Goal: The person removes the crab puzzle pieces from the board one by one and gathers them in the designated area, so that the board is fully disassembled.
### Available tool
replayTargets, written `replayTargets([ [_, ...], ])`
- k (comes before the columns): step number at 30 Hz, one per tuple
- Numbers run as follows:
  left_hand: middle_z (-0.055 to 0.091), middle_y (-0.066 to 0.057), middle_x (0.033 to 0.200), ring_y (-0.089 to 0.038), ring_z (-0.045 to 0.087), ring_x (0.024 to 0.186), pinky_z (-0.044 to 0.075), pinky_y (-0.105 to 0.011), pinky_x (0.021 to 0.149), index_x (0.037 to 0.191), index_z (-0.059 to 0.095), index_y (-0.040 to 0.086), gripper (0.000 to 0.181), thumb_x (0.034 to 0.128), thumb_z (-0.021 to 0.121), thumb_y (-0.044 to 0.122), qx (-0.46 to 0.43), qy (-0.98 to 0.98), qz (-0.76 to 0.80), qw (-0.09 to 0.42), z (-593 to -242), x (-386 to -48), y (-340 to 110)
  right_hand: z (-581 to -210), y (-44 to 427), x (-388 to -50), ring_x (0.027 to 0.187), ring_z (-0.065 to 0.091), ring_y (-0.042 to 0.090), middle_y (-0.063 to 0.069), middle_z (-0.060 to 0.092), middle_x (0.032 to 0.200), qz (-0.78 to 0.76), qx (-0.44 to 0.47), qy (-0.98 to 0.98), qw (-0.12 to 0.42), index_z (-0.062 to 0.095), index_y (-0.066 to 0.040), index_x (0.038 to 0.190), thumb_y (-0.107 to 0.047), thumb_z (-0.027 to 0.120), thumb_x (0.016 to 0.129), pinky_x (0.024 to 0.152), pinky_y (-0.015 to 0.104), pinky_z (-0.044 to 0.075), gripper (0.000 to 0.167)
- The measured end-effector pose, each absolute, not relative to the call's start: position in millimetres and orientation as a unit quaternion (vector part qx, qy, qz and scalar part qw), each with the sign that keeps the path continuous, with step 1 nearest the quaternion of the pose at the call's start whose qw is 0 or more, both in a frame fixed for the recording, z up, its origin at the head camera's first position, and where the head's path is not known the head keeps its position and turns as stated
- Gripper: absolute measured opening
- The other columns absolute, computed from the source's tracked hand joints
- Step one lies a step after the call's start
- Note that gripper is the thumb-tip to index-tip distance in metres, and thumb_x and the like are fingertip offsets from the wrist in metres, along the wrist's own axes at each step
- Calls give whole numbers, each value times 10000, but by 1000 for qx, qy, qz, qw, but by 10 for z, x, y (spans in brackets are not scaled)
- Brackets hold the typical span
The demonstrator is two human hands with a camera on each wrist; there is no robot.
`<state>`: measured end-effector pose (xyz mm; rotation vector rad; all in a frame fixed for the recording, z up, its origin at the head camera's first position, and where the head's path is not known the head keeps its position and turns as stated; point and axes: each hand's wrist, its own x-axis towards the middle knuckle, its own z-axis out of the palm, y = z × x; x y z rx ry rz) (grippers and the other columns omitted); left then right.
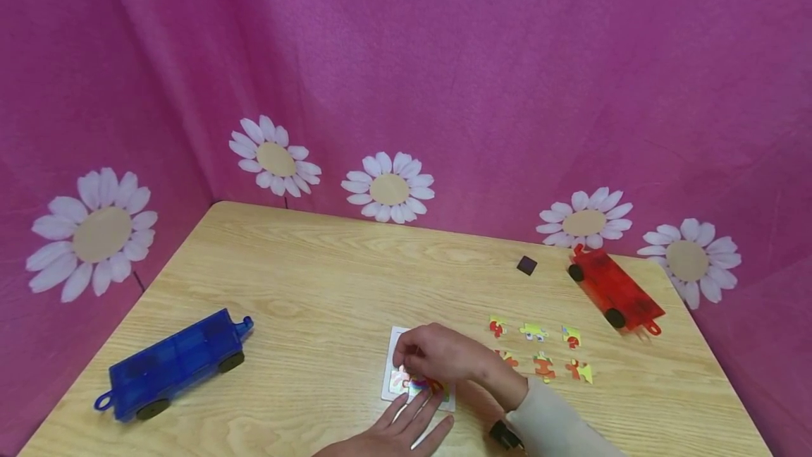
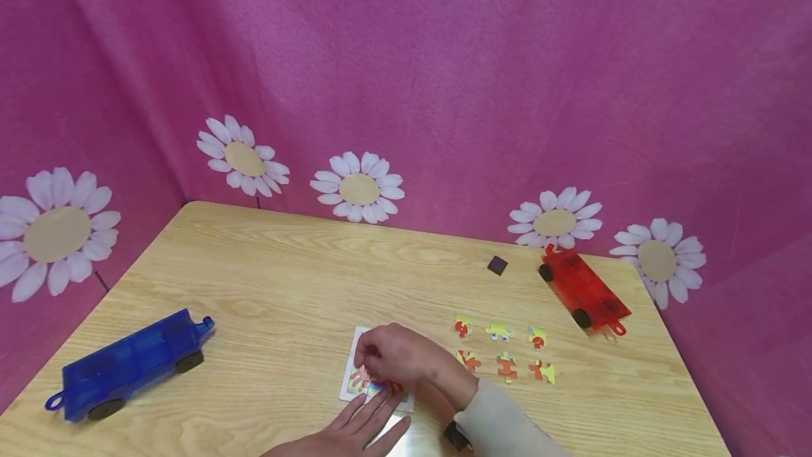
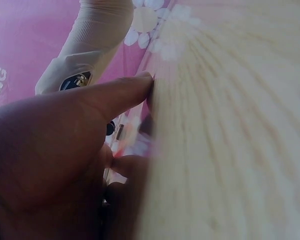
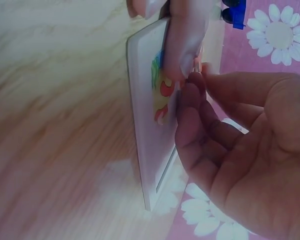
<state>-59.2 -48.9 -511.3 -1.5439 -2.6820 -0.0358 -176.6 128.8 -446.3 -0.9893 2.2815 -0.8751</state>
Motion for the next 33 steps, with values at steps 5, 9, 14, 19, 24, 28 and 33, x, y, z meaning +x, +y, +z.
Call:
replayTargets([
  [5, 175, -144, 1697, -213, 166, 1552, 173, -370, 1178, 1653, 219, 136, 748, 1080, 116, 605, -497, -867, -24, -1, -5079, -604, -484, -4461, 1263, -1765, 625, 537, -7, -125, 588, 709, -322, -360, 843, 237, 701, -102, 891, -25, 650, 991, 587, 195, 481, 136],
  [9, 148, -134, 1704, -211, 139, 1557, 187, -378, 1184, 1657, 207, 151, 763, 1070, 91, 623, -491, -869, -36, -38, -5047, -618, -474, -4466, 1236, -1751, 611, 527, -6, -131, 576, 687, -314, -357, 853, 216, 695, -109, 847, -19, 678, 961, 585, 202, 472, 147],
  [14, 146, -134, 1704, -211, 133, 1558, 187, -382, 1190, 1657, 212, 156, 770, 1066, 91, 633, -484, -871, -50, -65, -5035, -626, -470, -4467, 1208, -1741, 620, 522, 3, -130, 579, 686, -299, -351, 864, 201, 699, -133, 807, -42, 720, 936, 601, 212, 470, 159],
  [19, 169, -128, 1699, -200, 150, 1554, 180, -374, 1184, 1655, 224, 167, 763, 1066, 99, 635, -480, -873, -55, -72, -5044, -623, -465, -4450, 1181, -1737, 597, 507, 3, -123, 582, 661, -295, -342, 870, 199, 711, -136, 779, -72, 745, 930, 575, 212, 453, 167],
  [24, 162, -125, 1701, -195, 144, 1554, 195, -375, 1191, 1656, 220, 173, 759, 1066, 101, 635, -479, -873, -57, -73, -5044, -620, -467, -4431, 1149, -1737, 596, 521, 9, -115, 592, 657, -287, -327, 876, 207, 704, -150, 764, -70, 752, 924, 571, 214, 457, 185],
  [28, 153, -121, 1704, -197, 135, 1557, 189, -380, 1186, 1658, 215, 175, 760, 1064, 91, 633, -484, -873, -38, -48, -5041, -612, -475, -4419, 1144, -1737, 602, 544, 9, -116, 607, 672, -299, -319, 874, 212, 710, -144, 778, -69, 739, 931, 573, 214, 475, 172],
  [33, 129, -112, 1710, -192, 114, 1560, 188, -378, 1198, 1658, 210, 174, 754, 1066, 97, 628, -490, -871, -29, -31, -5059, -614, -485, -4335, 1209, -1733, 634, 565, 27, -99, 634, 719, -313, -312, 874, 202, 716, -126, 848, -54, 672, 970, 612, 238, 496, 148],
])
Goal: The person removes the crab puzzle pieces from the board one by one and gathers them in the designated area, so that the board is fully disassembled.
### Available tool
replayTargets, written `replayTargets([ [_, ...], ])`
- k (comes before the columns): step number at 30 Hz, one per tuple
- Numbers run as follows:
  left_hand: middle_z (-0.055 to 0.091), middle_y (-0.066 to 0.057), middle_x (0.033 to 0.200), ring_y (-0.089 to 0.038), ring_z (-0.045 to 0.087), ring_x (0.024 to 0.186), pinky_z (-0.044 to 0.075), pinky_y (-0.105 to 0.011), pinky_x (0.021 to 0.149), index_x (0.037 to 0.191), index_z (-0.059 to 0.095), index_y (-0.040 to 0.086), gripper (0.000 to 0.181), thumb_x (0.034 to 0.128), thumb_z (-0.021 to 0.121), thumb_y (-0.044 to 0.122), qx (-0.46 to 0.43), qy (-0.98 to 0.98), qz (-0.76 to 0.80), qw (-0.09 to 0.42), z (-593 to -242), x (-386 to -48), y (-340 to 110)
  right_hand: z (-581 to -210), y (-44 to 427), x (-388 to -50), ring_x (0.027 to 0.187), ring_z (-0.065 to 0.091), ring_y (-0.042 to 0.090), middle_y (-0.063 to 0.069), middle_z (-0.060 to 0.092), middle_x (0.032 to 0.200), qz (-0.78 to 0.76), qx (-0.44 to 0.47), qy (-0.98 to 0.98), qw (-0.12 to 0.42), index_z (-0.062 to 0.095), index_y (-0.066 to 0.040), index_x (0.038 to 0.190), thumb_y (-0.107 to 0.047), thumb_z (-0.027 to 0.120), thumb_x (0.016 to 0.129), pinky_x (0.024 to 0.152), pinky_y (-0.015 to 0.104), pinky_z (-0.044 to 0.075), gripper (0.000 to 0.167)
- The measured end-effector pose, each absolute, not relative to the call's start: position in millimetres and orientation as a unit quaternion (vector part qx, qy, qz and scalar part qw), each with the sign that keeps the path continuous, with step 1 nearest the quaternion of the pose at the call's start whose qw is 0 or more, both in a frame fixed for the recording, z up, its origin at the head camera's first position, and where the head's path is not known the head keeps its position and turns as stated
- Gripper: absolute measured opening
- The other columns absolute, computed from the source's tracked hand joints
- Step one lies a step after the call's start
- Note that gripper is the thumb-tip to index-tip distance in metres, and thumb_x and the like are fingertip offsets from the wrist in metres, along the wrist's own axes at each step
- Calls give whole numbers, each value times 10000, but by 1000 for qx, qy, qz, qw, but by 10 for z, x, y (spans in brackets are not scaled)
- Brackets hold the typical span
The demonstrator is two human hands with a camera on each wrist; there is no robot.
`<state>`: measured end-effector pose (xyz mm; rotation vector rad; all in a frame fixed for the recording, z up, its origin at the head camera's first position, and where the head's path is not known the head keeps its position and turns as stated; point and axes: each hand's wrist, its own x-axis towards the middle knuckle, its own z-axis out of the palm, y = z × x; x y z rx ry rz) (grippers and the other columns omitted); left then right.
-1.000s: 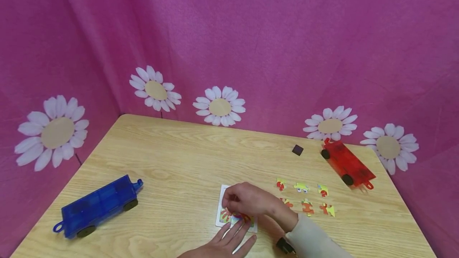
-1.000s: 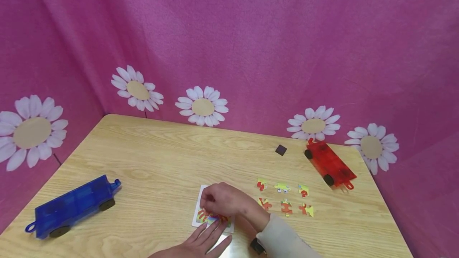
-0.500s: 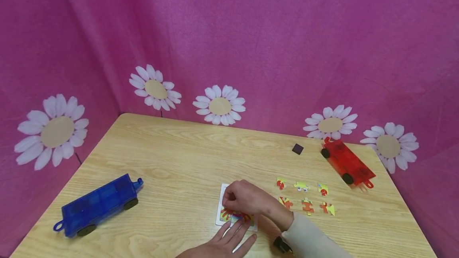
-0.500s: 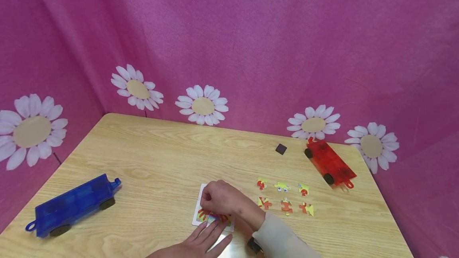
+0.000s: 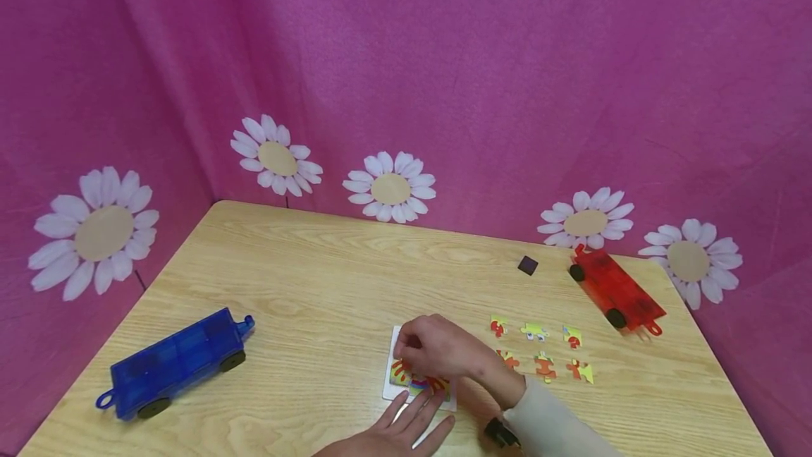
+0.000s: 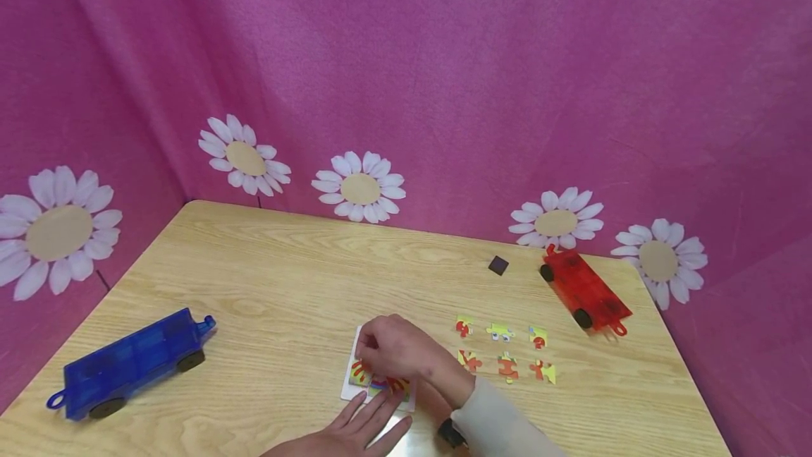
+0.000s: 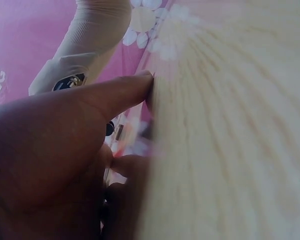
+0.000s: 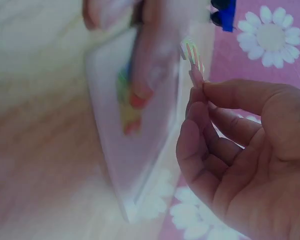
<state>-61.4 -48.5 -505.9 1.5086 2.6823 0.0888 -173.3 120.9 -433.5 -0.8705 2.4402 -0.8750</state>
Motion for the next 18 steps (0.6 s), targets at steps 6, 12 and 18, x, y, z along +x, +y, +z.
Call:
replayTargets([
  [6, 239, -131, 1675, -193, 222, 1532, 226, -387, 1167, 1635, 293, 168, 717, 1081, 171, 608, 497, 867, -9, -30, -5088, -601, -469, -4180, 1484, -1772, 704, 556, 52, -85, 631, 778, -301, -316, 887, 151, 721, -106, 903, -27, 657, 992, 668, 274, 494, 136],
  [12, 317, -157, 1636, -206, 311, 1499, 274, -400, 1150, 1600, 378, 161, 664, 1095, 260, 575, 498, 861, -36, -98, -5111, -583, -465, -4073, 1920, -1763, 693, 541, 51, -77, 627, 786, -285, -303, 899, 140, 713, -124, 901, -26, 653, 990, 625, 267, 486, 145],
  [18, 302, -174, 1639, -213, 311, 1500, 248, -401, 1156, 1607, 358, 135, 680, 1096, 257, 572, 503, 859, -21, -92, -5103, -575, -485, -4040, 2332, -1702, 629, 528, 43, -72, 617, 743, -266, -288, 904, 172, 700, -157, 876, -73, 693, 981, 569, 257, 473, 134],
])
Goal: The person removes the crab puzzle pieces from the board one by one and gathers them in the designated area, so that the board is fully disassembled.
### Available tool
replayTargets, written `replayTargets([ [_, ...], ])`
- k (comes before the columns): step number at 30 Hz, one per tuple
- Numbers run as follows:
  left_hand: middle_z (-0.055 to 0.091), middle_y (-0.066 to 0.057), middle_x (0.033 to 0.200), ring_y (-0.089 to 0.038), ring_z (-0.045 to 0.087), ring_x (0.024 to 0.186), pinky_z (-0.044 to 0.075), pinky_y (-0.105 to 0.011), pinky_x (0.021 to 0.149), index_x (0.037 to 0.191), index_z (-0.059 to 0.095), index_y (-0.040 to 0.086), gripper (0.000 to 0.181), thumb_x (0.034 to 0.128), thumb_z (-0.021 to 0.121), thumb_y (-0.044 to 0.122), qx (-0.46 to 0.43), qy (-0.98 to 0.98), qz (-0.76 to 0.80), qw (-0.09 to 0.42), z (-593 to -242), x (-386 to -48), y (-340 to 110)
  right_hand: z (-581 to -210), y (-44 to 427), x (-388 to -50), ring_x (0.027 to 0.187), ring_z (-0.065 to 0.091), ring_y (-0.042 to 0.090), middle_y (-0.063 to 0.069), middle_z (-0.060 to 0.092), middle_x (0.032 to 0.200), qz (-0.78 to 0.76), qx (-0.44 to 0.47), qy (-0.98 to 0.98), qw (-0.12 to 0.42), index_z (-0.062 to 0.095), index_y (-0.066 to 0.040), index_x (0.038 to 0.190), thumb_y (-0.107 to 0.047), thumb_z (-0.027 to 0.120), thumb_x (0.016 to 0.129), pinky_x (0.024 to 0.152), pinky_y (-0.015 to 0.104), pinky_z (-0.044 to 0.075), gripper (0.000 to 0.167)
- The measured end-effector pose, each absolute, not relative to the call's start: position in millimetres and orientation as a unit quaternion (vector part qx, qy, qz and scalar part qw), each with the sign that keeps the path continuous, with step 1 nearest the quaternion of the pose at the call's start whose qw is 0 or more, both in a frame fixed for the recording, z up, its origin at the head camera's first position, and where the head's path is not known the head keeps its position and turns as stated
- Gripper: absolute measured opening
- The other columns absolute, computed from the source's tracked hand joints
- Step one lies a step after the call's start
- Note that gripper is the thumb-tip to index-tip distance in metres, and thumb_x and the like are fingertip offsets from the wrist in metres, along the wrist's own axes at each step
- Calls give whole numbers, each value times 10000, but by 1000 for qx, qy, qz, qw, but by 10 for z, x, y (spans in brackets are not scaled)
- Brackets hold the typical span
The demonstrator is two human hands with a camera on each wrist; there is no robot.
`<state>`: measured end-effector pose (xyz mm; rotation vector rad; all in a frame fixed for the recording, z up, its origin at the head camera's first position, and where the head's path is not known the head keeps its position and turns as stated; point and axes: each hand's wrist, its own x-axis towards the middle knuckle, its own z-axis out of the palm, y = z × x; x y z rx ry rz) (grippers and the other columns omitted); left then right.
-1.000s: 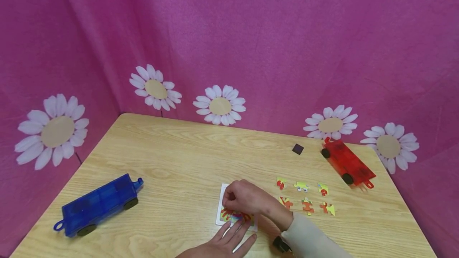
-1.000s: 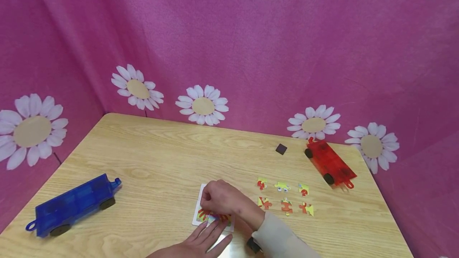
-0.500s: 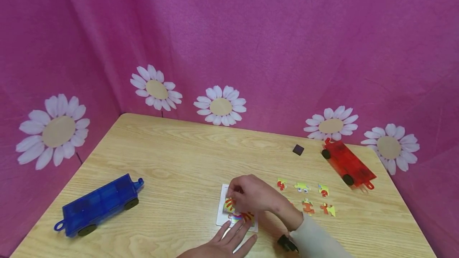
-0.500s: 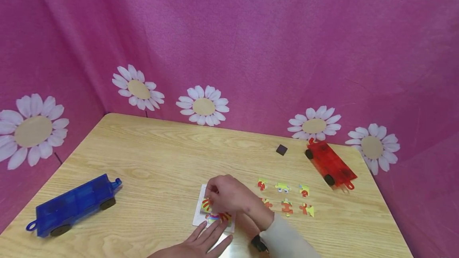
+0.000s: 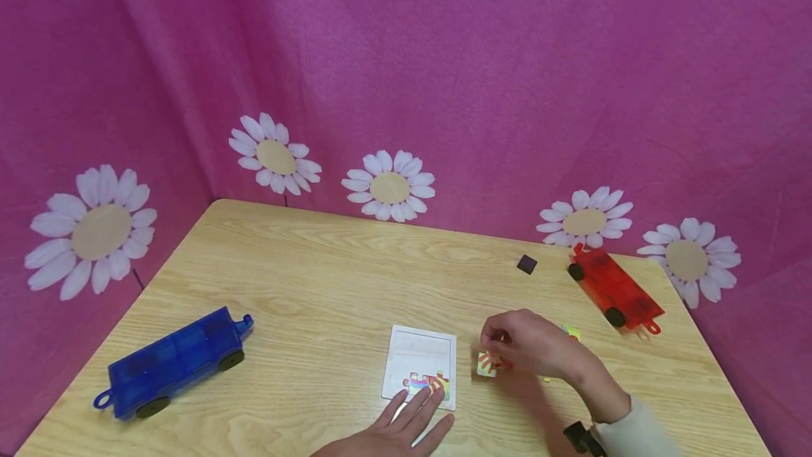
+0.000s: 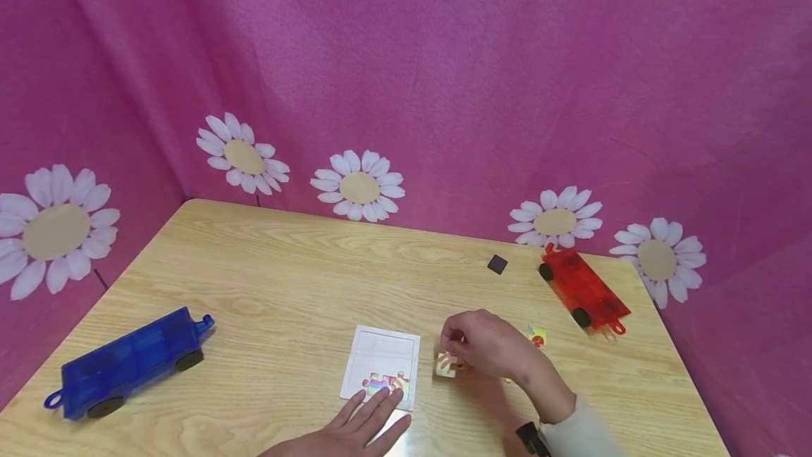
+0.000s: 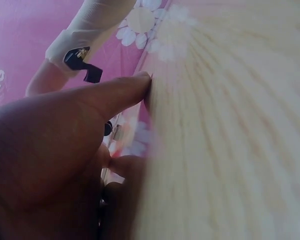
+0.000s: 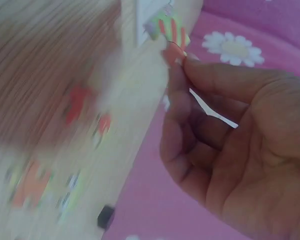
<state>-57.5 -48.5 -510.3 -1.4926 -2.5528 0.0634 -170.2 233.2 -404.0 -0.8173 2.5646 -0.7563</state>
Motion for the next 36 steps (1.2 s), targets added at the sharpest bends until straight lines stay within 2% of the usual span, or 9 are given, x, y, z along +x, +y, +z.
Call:
replayTargets([
  [6, 251, -183, 1659, -222, 270, 1516, 194, -402, 1180, 1629, 296, 123, 705, 1096, 204, 575, -504, -861, 6, 63, -5084, -574, -491, -4100, 2602, -1625, 639, 514, 23, -114, 611, 719, -258, -291, 900, 197, 685, -170, 859, -23, 675, 958, 584, 253, 452, 178],
  [13, 274, -176, 1651, -220, 282, 1511, 246, -406, 1159, 1621, 322, 126, 694, 1097, 220, 570, -505, -860, 23, 76, -5058, -562, -485, -4222, 2744, -1550, 697, 540, 28, -122, 613, 754, -290, -290, 885, 219, 695, -145, 868, 30, 665, 937, 642, 252, 477, 190],
  [23, 308, -178, 1636, -221, 322, 1494, 276, -405, 1150, 1607, 354, 129, 672, 1101, 256, 559, -506, -857, 27, 94, -5089, -573, -478, -4326, 2754, -1495, 754, 531, 21, -146, 604, 809, -286, -279, 891, 217, 707, -164, 902, -73, 704, 965, 677, 261, 481, 111],
  [32, 281, -181, 1647, -235, 311, 1498, 275, -406, 1146, 1614, 337, 126, 686, 1099, 229, 566, -505, -861, 14, 65, -5061, -576, -474, -4322, 2750, -1501, 751, 543, 33, -159, 616, 795, -266, -273, 902, 204, 735, -191, 928, -150, 722, 969, 692, 269, 490, 60],
  [36, 297, -163, 1644, -259, 328, 1489, 290, -421, 1141, 1613, 344, 144, 677, 1097, 247, 572, -499, -864, 20, 70, -5090, -576, -454, -4275, 2728, -1497, 744, 555, 45, -139, 625, 794, -269, -266, 906, 191, 733, -182, 937, -163, 712, 981, 689, 270, 498, 53],
])
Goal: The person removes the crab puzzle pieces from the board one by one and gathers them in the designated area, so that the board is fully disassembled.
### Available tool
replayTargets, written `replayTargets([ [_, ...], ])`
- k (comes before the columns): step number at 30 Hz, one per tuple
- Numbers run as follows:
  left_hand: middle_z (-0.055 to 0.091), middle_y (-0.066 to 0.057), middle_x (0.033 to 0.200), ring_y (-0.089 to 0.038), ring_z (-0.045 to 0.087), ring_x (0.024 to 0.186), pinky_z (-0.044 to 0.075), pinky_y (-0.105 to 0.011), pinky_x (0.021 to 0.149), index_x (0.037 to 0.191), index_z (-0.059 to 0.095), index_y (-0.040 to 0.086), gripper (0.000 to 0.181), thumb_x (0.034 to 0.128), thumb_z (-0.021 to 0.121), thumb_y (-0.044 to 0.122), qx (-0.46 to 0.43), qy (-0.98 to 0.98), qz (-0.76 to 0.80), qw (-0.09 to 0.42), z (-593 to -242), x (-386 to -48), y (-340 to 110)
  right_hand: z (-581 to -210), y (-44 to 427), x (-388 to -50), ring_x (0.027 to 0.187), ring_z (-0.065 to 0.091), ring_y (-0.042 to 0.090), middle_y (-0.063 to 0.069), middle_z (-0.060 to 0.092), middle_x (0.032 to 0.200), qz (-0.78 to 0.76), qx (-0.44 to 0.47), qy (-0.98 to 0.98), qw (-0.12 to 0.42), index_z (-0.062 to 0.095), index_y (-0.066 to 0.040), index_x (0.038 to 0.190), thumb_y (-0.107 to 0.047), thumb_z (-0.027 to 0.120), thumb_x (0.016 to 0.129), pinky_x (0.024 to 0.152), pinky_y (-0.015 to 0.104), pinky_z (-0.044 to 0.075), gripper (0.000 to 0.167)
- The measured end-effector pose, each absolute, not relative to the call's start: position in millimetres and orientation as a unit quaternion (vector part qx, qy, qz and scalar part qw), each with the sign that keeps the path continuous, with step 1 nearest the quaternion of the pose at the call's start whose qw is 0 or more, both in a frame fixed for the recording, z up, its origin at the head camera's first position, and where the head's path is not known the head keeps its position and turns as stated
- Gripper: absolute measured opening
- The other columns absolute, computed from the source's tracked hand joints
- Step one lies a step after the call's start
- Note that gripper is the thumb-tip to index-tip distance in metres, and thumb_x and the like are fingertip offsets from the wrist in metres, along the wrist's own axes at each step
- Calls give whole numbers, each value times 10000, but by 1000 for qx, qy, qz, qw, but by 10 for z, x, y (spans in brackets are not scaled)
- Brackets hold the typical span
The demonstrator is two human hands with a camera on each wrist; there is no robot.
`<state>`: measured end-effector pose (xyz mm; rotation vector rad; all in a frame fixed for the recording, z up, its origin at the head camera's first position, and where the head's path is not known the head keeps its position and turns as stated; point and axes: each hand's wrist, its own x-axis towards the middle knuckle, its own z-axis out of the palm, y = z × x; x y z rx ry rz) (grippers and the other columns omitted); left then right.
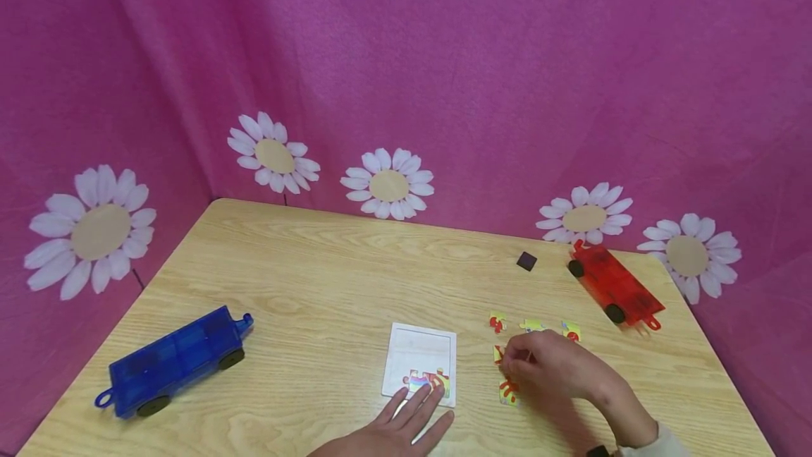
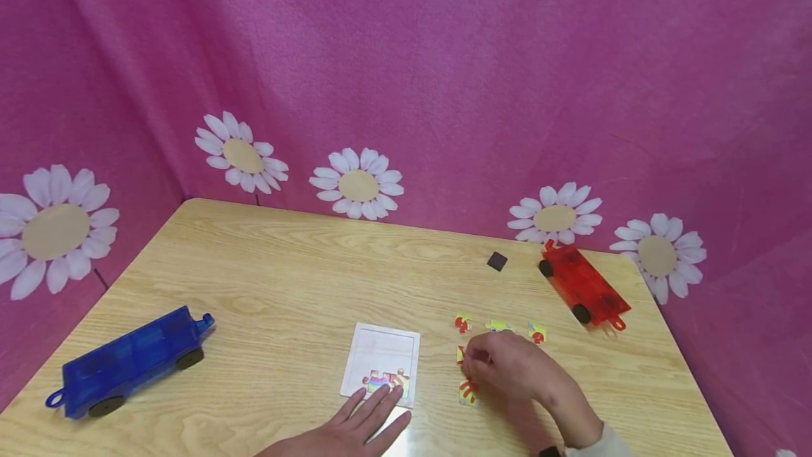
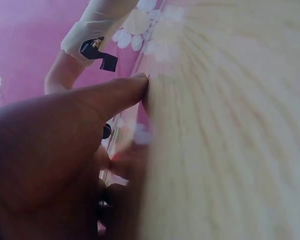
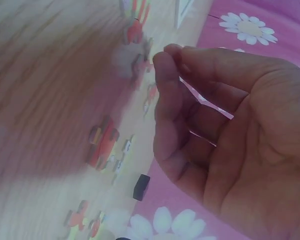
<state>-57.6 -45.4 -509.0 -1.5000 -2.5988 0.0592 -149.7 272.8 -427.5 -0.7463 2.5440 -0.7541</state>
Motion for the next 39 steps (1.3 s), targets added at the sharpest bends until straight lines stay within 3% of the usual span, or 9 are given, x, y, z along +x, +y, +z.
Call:
replayTargets([
  [4, 276, -161, 1657, -292, 313, 1498, 230, -441, 1172, 1629, 296, 134, 715, 1087, 249, 597, -488, -869, 8, 80, -5076, -578, -445, -4252, 2651, -1519, 726, 567, 35, -122, 644, 803, -285, -279, 902, 164, 725, -163, 949, -149, 685, 999, 670, 263, 503, 66],
  [7, 196, -186, 1681, -326, 251, 1521, 185, -471, 1191, 1644, 223, 99, 817, 1053, 304, 658, -477, -876, -41, 56, -4999, -623, -473, -4252, 2556, -1542, 731, 573, 42, -101, 662, 824, -302, -277, 898, 158, 732, -155, 975, -165, 680, 1008, 667, 264, 507, 63],
  [8, 172, -196, 1685, -340, 233, 1526, 223, -495, 1179, 1645, 204, 85, 872, 1030, 333, 689, -472, -879, -52, 49, -4957, -654, -492, -4255, 2520, -1548, 740, 577, 50, -92, 665, 835, -308, -276, 897, 157, 734, -151, 986, -166, 682, 1008, 673, 267, 510, 59],
  [11, 42, -180, 1709, -358, 100, 1553, 156, -560, 1201, 1658, 118, 85, 965, 992, 474, 686, -439, -887, -144, -30, -4802, -769, -585, -4270, 2391, -1564, 764, 580, 69, -72, 668, 854, -321, -275, 893, 152, 735, -139, 1011, -155, 688, 1005, 684, 268, 510, 50],
  [16, 15, -158, 1714, -359, 4, 1558, 52, -573, 1213, 1659, 175, 109, 963, 952, 647, 563, -366, -899, -226, -87, -4654, -1049, -769, -4326, 2111, -1566, 783, 586, 85, -99, 658, 866, -338, -283, 884, 155, 742, -131, 1038, -159, 697, 1001, 683, 266, 513, 65],
  [21, 80, -200, 1700, -413, 31, 1547, 41, -585, 1210, 1641, 249, 84, 934, 941, 693, 514, -345, -899, -244, -113, -4634, -1319, -883, -4421, 1835, -1521, 788, 586, 68, -125, 639, 873, -347, -300, 874, 161, 736, -117, 1030, -94, 719, 968, 707, 258, 524, 68],
  [29, -33, -186, 1704, -387, -59, 1548, -27, -585, 1202, 1658, 149, 87, 1098, 887, 704, 638, -328, -889, -268, -175, -4720, -1481, -936, -4529, 1568, -1458, 780, 573, 50, -84, 594, 856, -310, -339, 876, 146, 710, -118, 1049, -124, 829, 860, 725, 246, 499, 223],
  [39, 1, -199, 1703, -394, -45, 1549, -66, -623, 1180, 1648, 176, 55, 1091, 886, 705, 630, -313, -897, -264, -169, -4790, -1460, -882, -4554, 1564, -1436, 785, 526, 47, -99, 536, 851, -259, -370, 884, 124, 713, -130, 1043, -66, 811, 836, 740, 239, 469, 238],
])
